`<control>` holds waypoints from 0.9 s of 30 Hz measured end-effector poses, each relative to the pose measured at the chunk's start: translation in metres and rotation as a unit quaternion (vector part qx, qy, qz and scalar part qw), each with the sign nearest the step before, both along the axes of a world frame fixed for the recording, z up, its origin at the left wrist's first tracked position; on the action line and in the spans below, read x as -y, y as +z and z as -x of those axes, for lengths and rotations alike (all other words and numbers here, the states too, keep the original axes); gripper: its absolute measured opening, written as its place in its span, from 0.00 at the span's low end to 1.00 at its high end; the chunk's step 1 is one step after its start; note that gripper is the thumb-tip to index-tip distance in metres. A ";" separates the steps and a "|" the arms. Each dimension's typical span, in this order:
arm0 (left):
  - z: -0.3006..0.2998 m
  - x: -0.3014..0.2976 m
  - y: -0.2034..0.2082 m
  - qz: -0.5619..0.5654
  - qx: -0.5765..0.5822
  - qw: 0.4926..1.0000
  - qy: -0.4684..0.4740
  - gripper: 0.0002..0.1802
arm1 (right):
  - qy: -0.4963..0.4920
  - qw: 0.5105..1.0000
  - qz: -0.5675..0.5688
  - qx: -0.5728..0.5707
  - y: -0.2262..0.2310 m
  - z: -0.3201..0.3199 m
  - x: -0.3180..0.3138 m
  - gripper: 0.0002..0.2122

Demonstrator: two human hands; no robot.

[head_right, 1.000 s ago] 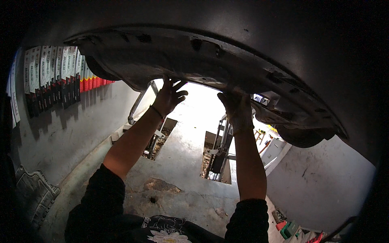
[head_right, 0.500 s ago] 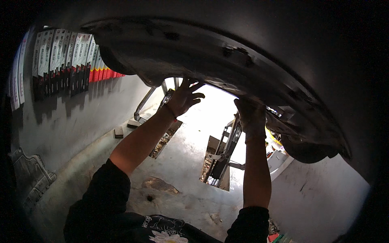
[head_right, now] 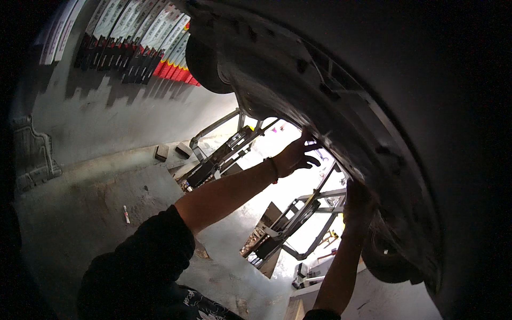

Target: The person lifts a large metal undertray into position under a raised car and secures it by hand. They then retrieve a screwdriver and fasten multiple fasteners along the undertray's perimeter to attach it to the vehicle's undercarriage.

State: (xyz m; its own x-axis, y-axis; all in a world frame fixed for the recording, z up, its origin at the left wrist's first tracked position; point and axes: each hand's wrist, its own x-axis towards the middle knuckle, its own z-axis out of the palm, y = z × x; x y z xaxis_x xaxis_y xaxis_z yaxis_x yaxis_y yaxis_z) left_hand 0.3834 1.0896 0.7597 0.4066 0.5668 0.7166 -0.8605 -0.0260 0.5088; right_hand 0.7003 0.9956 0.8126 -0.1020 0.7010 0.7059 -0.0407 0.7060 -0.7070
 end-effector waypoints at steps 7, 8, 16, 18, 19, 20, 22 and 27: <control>-0.010 -0.012 0.014 -0.007 0.032 0.999 0.007 0.47 | -0.561 0.637 -0.151 0.507 0.021 0.042 0.033 0.19; -0.011 -0.014 0.016 -0.012 0.034 0.999 0.012 0.49 | -0.559 0.624 -0.178 0.516 0.022 0.041 0.033 0.20; -0.009 -0.021 0.020 -0.039 0.033 0.998 -0.031 0.51 | 0.253 0.934 0.131 -0.217 0.020 -0.001 0.021 0.25; -0.004 -0.021 0.019 -0.008 0.030 0.998 -0.062 0.52 | 0.237 0.921 0.131 -0.281 0.020 0.008 0.025 0.26; -0.002 -0.020 0.019 -0.020 0.050 0.996 -0.069 0.52 | 0.187 0.927 0.115 -0.305 0.022 0.014 0.026 0.27; 0.000 -0.019 0.021 -0.039 0.055 0.995 -0.075 0.51 | 0.177 0.939 0.091 -0.281 0.026 0.021 0.028 0.27; 0.003 -0.016 0.028 -0.045 0.048 0.994 -0.090 0.50 | 0.178 0.950 0.053 -0.253 0.032 0.030 0.031 0.28; 0.001 -0.013 0.037 -0.003 0.025 0.999 -0.046 0.55 | 0.151 0.954 0.064 -0.251 0.037 0.021 0.037 0.24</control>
State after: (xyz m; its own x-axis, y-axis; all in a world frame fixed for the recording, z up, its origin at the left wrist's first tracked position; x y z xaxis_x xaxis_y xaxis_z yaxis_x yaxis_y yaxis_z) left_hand 0.3822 1.1023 0.7963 0.4199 0.5242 0.7408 -0.8839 0.0513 0.4648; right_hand 0.6794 0.9587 0.8501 0.0153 0.7762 0.6303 -0.5846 0.5184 -0.6242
